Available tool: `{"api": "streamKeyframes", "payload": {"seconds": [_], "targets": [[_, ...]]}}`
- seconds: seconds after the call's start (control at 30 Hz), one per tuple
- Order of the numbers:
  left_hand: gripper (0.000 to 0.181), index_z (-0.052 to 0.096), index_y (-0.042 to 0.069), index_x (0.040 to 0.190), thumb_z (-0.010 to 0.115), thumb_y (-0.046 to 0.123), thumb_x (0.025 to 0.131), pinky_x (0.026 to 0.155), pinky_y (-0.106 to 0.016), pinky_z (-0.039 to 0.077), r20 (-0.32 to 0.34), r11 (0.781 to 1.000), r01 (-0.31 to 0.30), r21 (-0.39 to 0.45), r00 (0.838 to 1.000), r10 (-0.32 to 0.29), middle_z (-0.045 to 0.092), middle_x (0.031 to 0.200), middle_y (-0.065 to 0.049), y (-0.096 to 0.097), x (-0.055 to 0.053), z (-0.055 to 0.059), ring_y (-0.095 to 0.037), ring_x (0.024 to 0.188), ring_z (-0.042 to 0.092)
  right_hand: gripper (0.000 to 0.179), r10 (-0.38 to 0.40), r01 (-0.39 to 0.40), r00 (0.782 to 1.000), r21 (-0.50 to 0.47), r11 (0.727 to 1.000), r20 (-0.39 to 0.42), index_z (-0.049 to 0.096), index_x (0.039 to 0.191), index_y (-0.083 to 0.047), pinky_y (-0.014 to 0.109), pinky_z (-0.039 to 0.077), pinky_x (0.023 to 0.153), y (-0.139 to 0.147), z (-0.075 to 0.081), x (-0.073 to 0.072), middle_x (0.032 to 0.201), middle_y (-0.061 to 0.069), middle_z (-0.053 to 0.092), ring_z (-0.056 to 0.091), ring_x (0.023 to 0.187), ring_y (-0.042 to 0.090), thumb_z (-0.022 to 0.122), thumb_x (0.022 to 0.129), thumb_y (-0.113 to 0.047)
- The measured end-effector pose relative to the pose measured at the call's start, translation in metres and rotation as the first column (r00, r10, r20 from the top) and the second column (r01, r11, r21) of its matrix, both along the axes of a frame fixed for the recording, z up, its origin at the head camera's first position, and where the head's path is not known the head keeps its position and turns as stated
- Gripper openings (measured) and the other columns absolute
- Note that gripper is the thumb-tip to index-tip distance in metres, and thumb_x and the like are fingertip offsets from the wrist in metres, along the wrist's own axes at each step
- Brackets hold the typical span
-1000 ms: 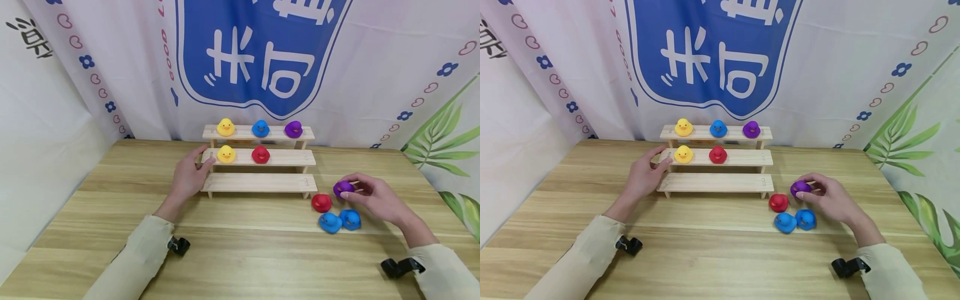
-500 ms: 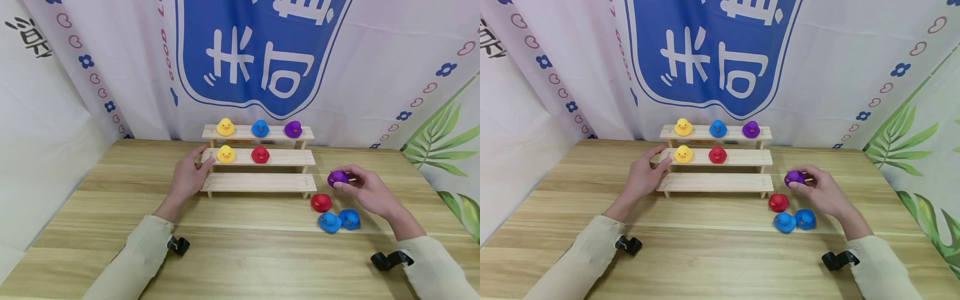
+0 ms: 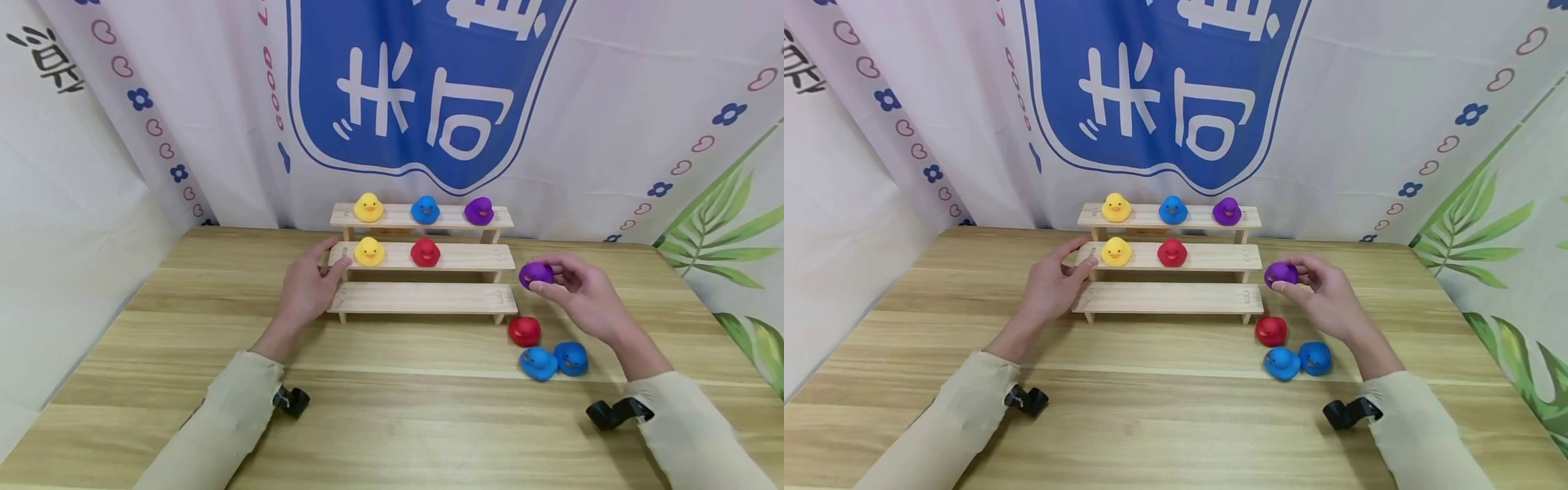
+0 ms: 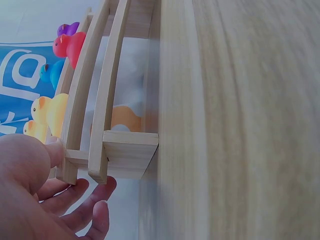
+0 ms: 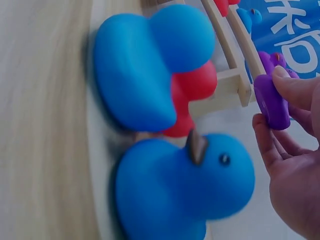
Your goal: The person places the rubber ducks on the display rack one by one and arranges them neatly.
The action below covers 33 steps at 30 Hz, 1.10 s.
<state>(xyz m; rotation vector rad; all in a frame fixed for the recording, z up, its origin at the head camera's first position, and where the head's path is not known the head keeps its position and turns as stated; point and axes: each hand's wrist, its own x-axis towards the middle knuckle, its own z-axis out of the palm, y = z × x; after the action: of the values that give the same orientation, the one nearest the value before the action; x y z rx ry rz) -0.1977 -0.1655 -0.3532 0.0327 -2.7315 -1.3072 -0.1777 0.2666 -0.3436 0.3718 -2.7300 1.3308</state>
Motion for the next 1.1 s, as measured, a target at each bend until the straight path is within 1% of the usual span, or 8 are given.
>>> {"api": "streamKeyframes", "payload": {"seconds": [0.13, 0.23, 0.33, 0.4, 0.63, 0.87, 0.97, 1.1], "targets": [[0.057, 0.046, 0.016, 0.161, 0.060, 0.035, 0.110, 0.048, -0.024, 0.037, 0.012, 1.000, -0.001, -0.007, 1.000, 0.002, 0.050, 0.083, -0.007, 0.000, 0.000, 0.001, -0.014, 0.059, 0.043, 0.039, 0.007, -0.010, 0.998, -0.061, 0.998, -0.056, 0.066, 0.137, 0.000, 0.002, 0.048, 0.094, -0.007, 0.002, -0.003, 0.129, 0.010, 0.054, 0.061, 0.109, -0.002, 0.073, 0.102, -0.015], [0.057, 0.046, 0.016, 0.161, 0.060, 0.035, 0.110, 0.049, -0.025, 0.038, 0.014, 1.000, 0.000, -0.010, 1.000, 0.000, 0.062, 0.105, -0.012, 0.000, 0.000, 0.001, -0.015, 0.061, 0.045, 0.038, 0.008, -0.013, 0.997, -0.079, 0.997, -0.071, 0.066, 0.136, 0.001, 0.002, 0.048, 0.095, -0.013, 0.003, -0.005, 0.127, 0.008, 0.052, 0.062, 0.110, -0.001, 0.073, 0.102, -0.013], [0.057, 0.046, 0.015, 0.161, 0.060, 0.035, 0.110, 0.050, -0.025, 0.038, 0.010, 1.000, 0.005, -0.009, 1.000, -0.004, 0.064, 0.124, -0.016, -0.001, 0.000, 0.000, -0.015, 0.063, 0.046, 0.036, 0.017, -0.023, 0.997, -0.084, 0.996, -0.074, 0.066, 0.137, -0.001, 0.003, 0.049, 0.094, -0.018, 0.004, -0.007, 0.128, 0.008, 0.052, 0.061, 0.112, 0.004, 0.071, 0.103, -0.012], [0.057, 0.046, 0.014, 0.161, 0.060, 0.035, 0.110, 0.050, -0.025, 0.038, 0.005, 1.000, 0.007, -0.009, 1.000, -0.007, 0.064, 0.125, -0.016, -0.001, 0.000, 0.000, -0.015, 0.063, 0.045, 0.035, 0.036, -0.044, 0.996, -0.090, 0.995, -0.084, 0.065, 0.137, 0.000, 0.004, 0.049, 0.094, -0.021, 0.004, -0.008, 0.129, 0.009, 0.052, 0.060, 0.113, 0.007, 0.070, 0.103, -0.009], [0.057, 0.046, 0.014, 0.161, 0.060, 0.034, 0.110, 0.047, -0.024, 0.036, -0.001, 1.000, 0.013, -0.005, 1.000, -0.013, 0.058, 0.100, -0.014, -0.001, 0.000, 0.001, -0.014, 0.058, 0.042, 0.033, 0.102, -0.114, 0.986, -0.086, 0.990, -0.132, 0.066, 0.136, -0.001, 0.004, 0.045, 0.100, -0.034, 0.005, -0.015, 0.128, 0.012, 0.060, 0.057, 0.112, 0.007, 0.066, 0.103, -0.003], [0.057, 0.045, 0.014, 0.162, 0.060, 0.034, 0.110, 0.048, -0.024, 0.036, 0.009, 1.000, 0.011, -0.001, 1.000, -0.011, 0.064, 0.129, -0.017, -0.001, 0.000, 0.001, -0.014, 0.060, 0.043, 0.033, 0.104, -0.108, 0.985, -0.021, 0.994, -0.138, 0.067, 0.136, -0.005, 0.005, 0.042, 0.103, -0.046, 0.006, -0.023, 0.131, 0.013, 0.064, 0.058, 0.118, 0.011, 0.068, 0.104, -0.008], [0.057, 0.045, 0.014, 0.162, 0.060, 0.034, 0.110, 0.048, -0.025, 0.036, 0.009, 1.000, 0.012, -0.001, 1.000, -0.012, 0.064, 0.125, -0.016, -0.001, 0.000, 0.001, -0.014, 0.060, 0.043, 0.033, 0.101, -0.101, 0.988, 0.003, 0.995, -0.120, 0.066, 0.137, -0.004, 0.024, 0.047, 0.114, -0.050, 0.005, -0.026, 0.133, 0.014, 0.063, 0.058, 0.125, 0.023, 0.068, 0.104, -0.009], [0.057, 0.046, 0.014, 0.162, 0.060, 0.035, 0.110, 0.047, -0.025, 0.036, 0.000, 1.000, 0.015, -0.004, 1.000, -0.015, 0.059, 0.100, -0.013, -0.001, 0.000, 0.000, -0.014, 0.058, 0.042, 0.033, 0.105, -0.105, 0.991, 0.006, 0.994, -0.087, 0.064, 0.137, -0.004, 0.060, 0.044, 0.117, -0.055, 0.004, -0.030, 0.137, 0.017, 0.061, 0.055, 0.132, 0.037, 0.067, 0.105, -0.010]]}}
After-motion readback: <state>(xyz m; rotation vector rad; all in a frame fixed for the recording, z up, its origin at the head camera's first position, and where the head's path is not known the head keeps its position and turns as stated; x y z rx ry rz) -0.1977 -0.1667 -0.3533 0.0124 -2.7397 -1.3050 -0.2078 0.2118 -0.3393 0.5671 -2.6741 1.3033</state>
